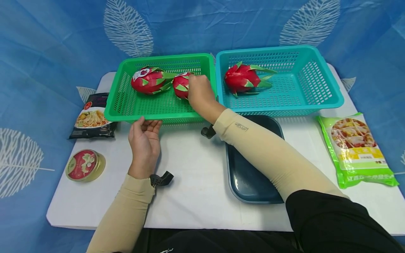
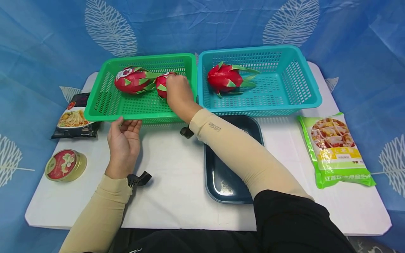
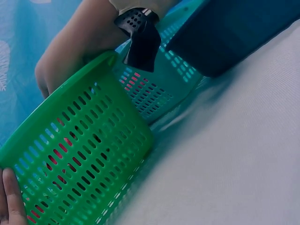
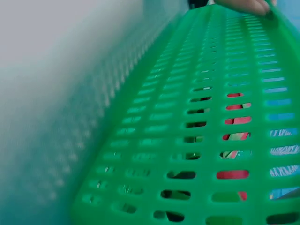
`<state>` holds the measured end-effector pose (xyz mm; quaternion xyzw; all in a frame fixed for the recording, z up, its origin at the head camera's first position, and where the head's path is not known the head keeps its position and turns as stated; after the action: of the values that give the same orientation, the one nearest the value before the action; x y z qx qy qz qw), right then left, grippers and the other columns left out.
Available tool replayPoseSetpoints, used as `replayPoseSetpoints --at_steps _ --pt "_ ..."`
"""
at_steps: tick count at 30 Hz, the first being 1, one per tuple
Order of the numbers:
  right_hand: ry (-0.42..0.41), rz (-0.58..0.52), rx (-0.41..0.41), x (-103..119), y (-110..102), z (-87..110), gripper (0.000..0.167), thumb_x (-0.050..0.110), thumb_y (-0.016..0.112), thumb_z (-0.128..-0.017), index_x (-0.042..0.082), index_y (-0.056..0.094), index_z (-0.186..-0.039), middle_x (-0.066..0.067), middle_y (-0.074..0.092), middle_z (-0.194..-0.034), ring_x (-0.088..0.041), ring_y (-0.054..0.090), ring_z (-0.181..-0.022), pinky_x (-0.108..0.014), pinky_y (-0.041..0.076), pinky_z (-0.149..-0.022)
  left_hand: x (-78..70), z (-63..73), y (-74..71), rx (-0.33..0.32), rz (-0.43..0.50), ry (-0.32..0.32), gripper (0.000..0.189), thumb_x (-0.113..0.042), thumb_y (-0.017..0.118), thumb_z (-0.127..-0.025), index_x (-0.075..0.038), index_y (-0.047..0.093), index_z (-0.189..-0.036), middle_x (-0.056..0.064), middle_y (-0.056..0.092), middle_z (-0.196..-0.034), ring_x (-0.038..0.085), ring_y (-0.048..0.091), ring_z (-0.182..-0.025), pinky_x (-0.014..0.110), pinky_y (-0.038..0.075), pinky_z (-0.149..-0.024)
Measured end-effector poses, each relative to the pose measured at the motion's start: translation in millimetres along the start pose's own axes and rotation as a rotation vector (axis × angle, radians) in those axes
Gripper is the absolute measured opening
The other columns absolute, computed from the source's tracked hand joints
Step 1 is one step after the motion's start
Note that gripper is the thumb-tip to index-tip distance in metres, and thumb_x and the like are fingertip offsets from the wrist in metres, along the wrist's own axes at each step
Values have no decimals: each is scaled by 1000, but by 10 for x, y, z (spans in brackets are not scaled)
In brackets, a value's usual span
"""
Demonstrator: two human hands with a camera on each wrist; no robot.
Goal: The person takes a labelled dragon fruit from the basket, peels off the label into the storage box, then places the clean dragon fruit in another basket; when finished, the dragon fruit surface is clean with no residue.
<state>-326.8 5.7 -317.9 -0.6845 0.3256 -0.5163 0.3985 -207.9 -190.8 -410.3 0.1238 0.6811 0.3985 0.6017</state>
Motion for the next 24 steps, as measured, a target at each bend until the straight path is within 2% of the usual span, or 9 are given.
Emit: replayPoseSetpoints --at_steps 3,8,16,19,24 --pt "-14 -112 -58 -12 -67 19 35 7 72 -101 -4 67 -133 -18 73 -122 -29 68 -115 -34 57 -94 -2 -5 7 1 -5 1 15 -12 50 -111 2 49 -116 18 50 -109 29 59 -96 43 54 -100" --pt "-70 -235 -125 8 -160 56 41 9 75 -100 -3 66 -138 -16 71 -129 -30 64 -121 -32 52 -100 -6 -17 3 -4 7 3 15 -11 51 -111 3 51 -115 18 51 -108 29 60 -95 42 55 -98" --pt "-263 -334 -191 171 -375 173 43 8 76 -99 -6 65 -138 -17 69 -132 -30 65 -120 -30 46 -104 -7 -18 -4 -12 23 1 15 -11 51 -111 4 50 -115 18 51 -107 28 60 -93 40 56 -95" --pt "-336 -381 -198 244 -511 262 44 8 78 -98 -6 65 -137 -16 70 -130 -28 67 -117 -27 47 -101 -12 -18 6 -11 26 3 14 -10 51 -111 4 51 -114 18 52 -105 28 60 -92 40 57 -94" --pt "-458 -477 -204 325 -708 499 45 7 82 -93 -6 68 -134 -14 74 -122 -23 68 -106 -27 53 -87 -12 -20 14 0 20 4 15 -11 51 -111 4 51 -114 18 52 -105 28 61 -93 39 56 -95"
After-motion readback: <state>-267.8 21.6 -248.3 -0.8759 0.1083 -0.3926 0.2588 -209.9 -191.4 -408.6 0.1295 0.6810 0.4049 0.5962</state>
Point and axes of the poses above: each hand's wrist, its own z-axis away from the middle knuckle, its own y-axis out of the palm, x = y × z, the point moved 10 cm from there along -z, towards the middle knuckle
